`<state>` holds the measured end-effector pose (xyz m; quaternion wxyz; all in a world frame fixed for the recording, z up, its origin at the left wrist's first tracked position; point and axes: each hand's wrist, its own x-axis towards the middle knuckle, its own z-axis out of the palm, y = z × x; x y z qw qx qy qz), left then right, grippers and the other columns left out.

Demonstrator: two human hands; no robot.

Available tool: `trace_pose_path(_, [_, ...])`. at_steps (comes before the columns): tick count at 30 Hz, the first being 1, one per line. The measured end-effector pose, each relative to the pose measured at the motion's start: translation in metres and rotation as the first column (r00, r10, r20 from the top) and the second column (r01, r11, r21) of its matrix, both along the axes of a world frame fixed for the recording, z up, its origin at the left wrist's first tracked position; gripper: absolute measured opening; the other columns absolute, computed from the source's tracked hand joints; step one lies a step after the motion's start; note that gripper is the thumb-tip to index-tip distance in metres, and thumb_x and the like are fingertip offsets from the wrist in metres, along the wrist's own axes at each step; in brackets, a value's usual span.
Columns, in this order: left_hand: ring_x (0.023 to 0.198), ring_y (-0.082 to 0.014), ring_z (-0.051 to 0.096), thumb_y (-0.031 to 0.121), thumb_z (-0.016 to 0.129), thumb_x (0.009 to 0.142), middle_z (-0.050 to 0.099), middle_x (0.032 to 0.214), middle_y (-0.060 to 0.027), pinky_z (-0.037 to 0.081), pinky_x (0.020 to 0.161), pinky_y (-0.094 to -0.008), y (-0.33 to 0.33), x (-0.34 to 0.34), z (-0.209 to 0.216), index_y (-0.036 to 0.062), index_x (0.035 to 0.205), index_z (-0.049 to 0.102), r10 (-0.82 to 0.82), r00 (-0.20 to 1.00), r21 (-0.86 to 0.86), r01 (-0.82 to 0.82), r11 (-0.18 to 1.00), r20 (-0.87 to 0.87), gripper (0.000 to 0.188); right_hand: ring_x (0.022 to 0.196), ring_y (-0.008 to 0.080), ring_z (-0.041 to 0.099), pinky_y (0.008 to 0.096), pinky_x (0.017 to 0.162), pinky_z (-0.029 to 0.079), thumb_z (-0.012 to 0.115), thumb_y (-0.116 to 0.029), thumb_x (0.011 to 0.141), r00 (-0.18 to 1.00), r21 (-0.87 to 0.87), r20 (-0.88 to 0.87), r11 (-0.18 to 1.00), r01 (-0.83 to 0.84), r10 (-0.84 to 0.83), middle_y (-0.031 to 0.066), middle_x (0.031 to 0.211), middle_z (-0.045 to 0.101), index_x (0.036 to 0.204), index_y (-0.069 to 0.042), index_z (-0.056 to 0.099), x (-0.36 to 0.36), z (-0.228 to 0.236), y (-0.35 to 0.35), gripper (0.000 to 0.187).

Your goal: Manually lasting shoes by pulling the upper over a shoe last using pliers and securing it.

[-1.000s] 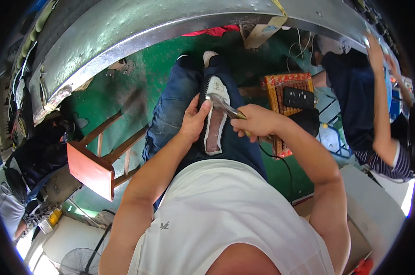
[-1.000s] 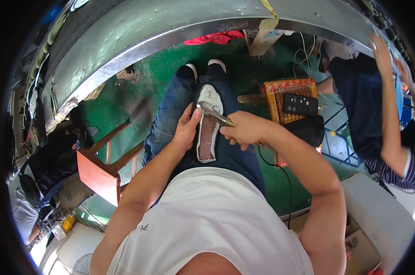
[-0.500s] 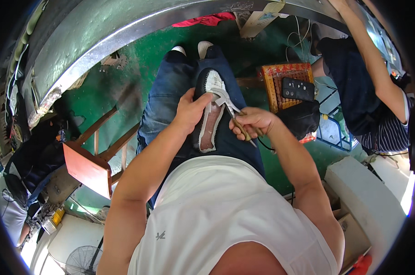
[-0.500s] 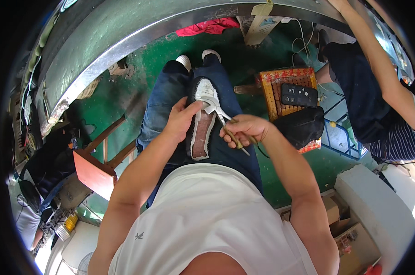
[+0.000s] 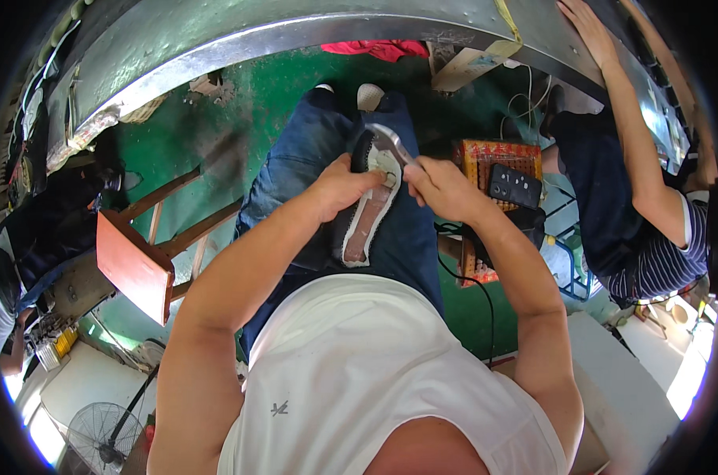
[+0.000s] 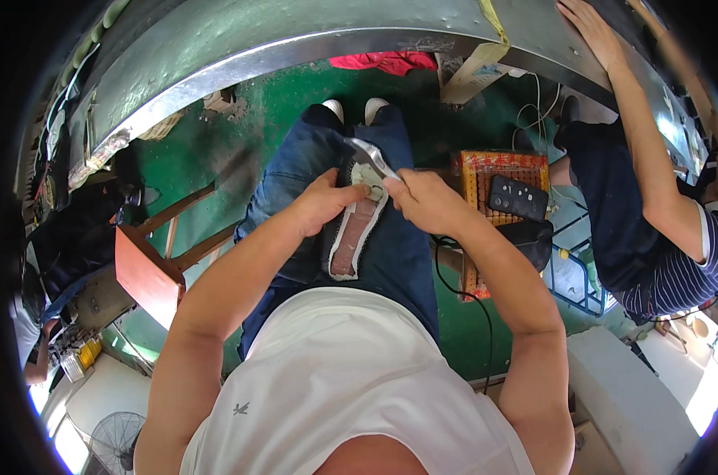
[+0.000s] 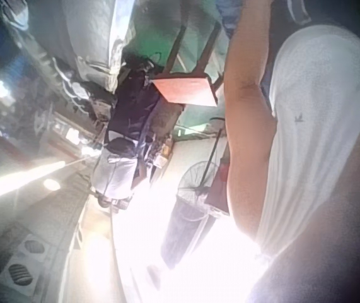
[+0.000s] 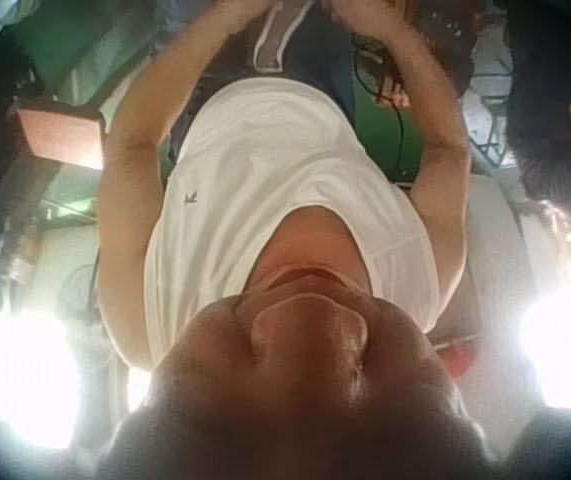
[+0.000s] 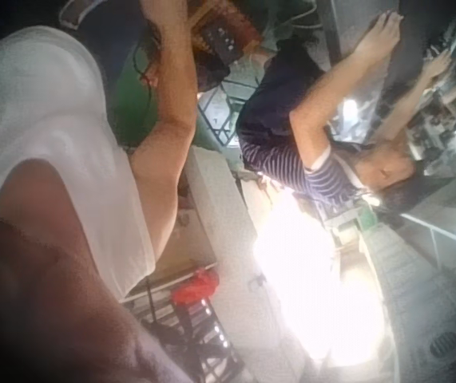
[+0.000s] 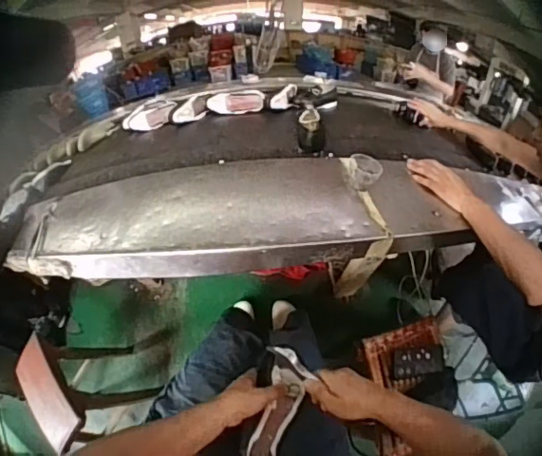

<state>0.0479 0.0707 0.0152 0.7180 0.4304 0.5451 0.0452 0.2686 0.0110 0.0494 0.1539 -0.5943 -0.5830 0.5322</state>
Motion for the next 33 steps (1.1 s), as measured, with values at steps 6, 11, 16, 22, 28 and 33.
trace_pose_path(6, [0.128, -0.0297, 0.054, 0.039, 0.081, 0.080, 0.053, 0.141, -0.0221, 0.043, 0.105, -0.0457, 0.019, -0.012, -0.016, -0.0060, 0.145, 0.039, -0.077, 0.996, -0.212, 0.083, 0.974, 0.033, 0.090, 0.074, 0.0310, 0.067, 0.0408, 0.072, 0.053, 0.062, -0.025, 0.096, 0.996, -0.302, 0.050, 0.952, -0.054, 0.072, 0.0170, 0.078, 0.067, 0.093, 0.003, 0.061, 0.018, 0.013, -0.036, 0.028])
trace_pose_path(11, [0.128, -0.0305, 0.054, 0.038, 0.080, 0.082, 0.053, 0.140, -0.0219, 0.043, 0.106, -0.0444, 0.016, -0.009, -0.007, -0.0058, 0.145, 0.038, -0.104, 0.990, -0.215, 0.121, 0.969, 0.091, 0.087, 0.109, 0.0382, 0.063, 0.0456, 0.091, 0.051, 0.061, -0.014, 0.093, 0.879, -0.002, 0.253, 0.909, -0.418, 0.405, 0.0273, 0.113, 0.064, 0.137, 0.010, 0.047, 0.000, 0.018, -0.062, 0.052])
trace_pose_path(16, [0.128, -0.0274, 0.055, 0.027, 0.079, 0.087, 0.051, 0.143, -0.0201, 0.044, 0.108, -0.0436, 0.005, -0.013, -0.028, -0.0081, 0.151, 0.023, 0.062, 0.982, -0.172, -0.031, 0.985, 0.176, 0.092, 0.095, 0.0383, 0.067, 0.0457, 0.080, 0.054, 0.065, -0.020, 0.093, 0.753, 0.044, 0.518, 0.867, -0.497, 0.406, 0.0218, 0.101, 0.067, 0.117, 0.005, 0.058, -0.027, 0.042, -0.041, 0.035])
trace_pose_path(22, [0.126, -0.0241, 0.055, 0.023, 0.079, 0.088, 0.056, 0.136, -0.0203, 0.044, 0.108, -0.0367, -0.004, -0.009, -0.031, -0.0102, 0.147, 0.027, 0.180, 0.952, -0.117, -0.155, 0.981, 0.247, 0.085, 0.080, 0.0353, 0.069, 0.0449, 0.069, 0.054, 0.067, -0.031, 0.093, 0.889, 0.308, 0.412, 0.887, -0.342, 0.200, 0.0148, 0.085, 0.068, 0.099, -0.005, 0.061, -0.004, -0.042, -0.053, 0.027])
trace_pose_path(28, [0.125, -0.0233, 0.054, 0.024, 0.072, 0.093, 0.056, 0.135, -0.0173, 0.042, 0.108, -0.0362, -0.028, -0.001, -0.015, -0.0050, 0.148, 0.030, -0.007, 0.995, 0.239, -0.016, 0.971, 0.095, 0.075, 0.081, 0.0372, 0.069, 0.0468, 0.072, 0.054, 0.067, -0.031, 0.094, 0.901, 0.075, 0.391, 0.969, -0.234, 0.187, 0.0180, 0.084, 0.067, 0.100, -0.004, 0.061, 0.002, -0.031, -0.083, 0.028])
trace_pose_path(33, [0.134, -0.0210, 0.046, 0.015, 0.069, 0.094, 0.048, 0.144, -0.0146, 0.038, 0.112, -0.0342, -0.060, -0.011, -0.022, 0.0079, 0.158, 0.019, 0.054, 0.929, 0.232, -0.147, 0.962, 0.366, 0.081, 0.079, 0.0374, 0.069, 0.0459, 0.071, 0.055, 0.067, -0.028, 0.093, 0.912, 0.141, 0.391, 0.971, -0.194, 0.125, 0.0193, 0.081, 0.066, 0.097, -0.002, 0.059, 0.002, -0.026, -0.105, 0.027])
